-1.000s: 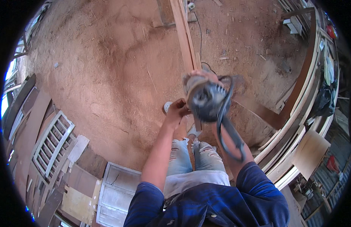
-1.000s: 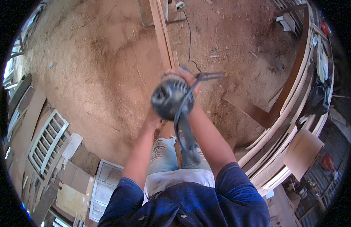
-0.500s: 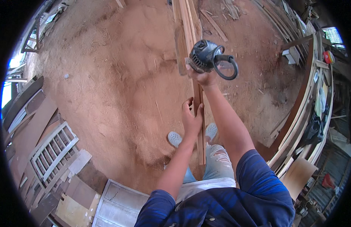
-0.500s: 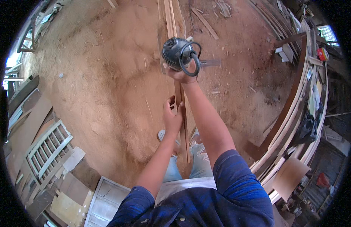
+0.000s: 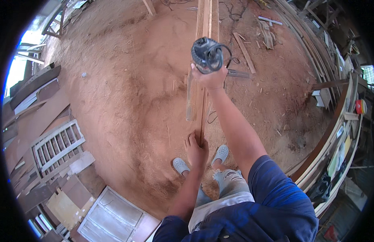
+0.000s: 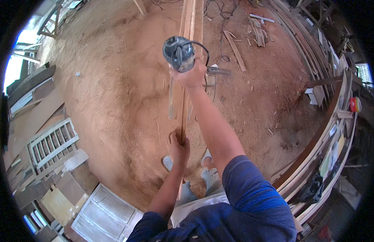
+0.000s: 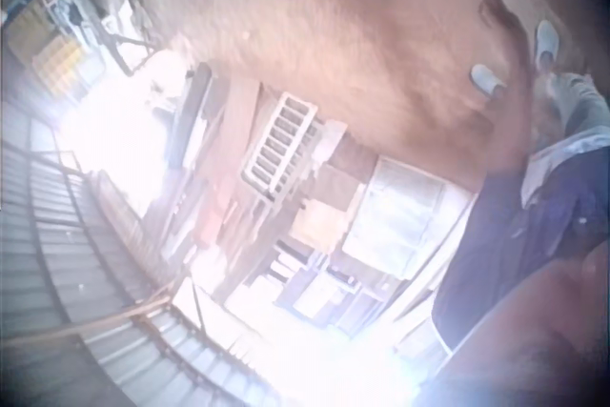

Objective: The person uses a handheld router to shape the edge of a long wooden plank. Afterward, they move to a workbench and use a wrench to adjust the router and handle a small router bit before placing it into a storage rack.

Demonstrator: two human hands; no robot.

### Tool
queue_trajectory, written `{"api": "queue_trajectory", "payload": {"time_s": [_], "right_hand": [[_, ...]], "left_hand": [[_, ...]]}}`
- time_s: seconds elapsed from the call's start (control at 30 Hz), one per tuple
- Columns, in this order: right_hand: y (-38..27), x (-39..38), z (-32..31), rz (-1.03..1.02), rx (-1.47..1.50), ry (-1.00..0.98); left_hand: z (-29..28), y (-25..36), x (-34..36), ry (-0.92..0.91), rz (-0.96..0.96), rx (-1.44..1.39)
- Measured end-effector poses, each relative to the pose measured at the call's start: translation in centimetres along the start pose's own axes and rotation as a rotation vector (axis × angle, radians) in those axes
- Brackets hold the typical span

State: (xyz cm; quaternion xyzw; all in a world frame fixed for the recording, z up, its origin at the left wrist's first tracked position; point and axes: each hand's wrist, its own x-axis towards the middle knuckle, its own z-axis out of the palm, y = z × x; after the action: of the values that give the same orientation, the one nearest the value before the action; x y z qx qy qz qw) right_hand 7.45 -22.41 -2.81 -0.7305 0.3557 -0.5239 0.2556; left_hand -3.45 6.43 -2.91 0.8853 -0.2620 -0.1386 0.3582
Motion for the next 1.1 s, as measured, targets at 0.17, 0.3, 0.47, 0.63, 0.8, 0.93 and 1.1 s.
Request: {"api": "queue_trajectory", "payload": {"time_s": [0.17, 0.3, 0.47, 0.63, 0.8, 0.93, 1.1], "right_hand": [[0.2, 5.9, 2.8, 0.07, 0.028, 0.029], [3.3, 10.4, 4.7, 0.074, -0.019, 0.046], [5.5, 15.0, 7.1, 0.078, -0.037, 0.072], [4.6, 16.5, 7.7, 0.025, -0.086, 0.026], [5.0, 16.5, 7.4, 0.046, -0.015, 0.0], [4.8, 14.0, 5.6, 0.054, -0.153, -0.03], [1.9, 7.6, 2.5, -0.043, -0.122, 0.018]], "left_hand": [[0.0, -0.4, -0.2, 0.006, -0.013, 0.061], [0.0, 0.5, -0.4, -0.007, -0.019, 0.052], [0.0, 0.4, -0.7, -0.023, -0.01, 0.11], [-0.1, 0.4, -1.3, -0.027, -0.06, 0.178], [0.0, 0.5, -0.3, 0.016, 0.035, 0.137], [0.1, 0.9, -0.3, 0.028, 0.003, 0.101], [-0.5, 1.0, 0.1, -0.011, -0.033, -0.071]]}}
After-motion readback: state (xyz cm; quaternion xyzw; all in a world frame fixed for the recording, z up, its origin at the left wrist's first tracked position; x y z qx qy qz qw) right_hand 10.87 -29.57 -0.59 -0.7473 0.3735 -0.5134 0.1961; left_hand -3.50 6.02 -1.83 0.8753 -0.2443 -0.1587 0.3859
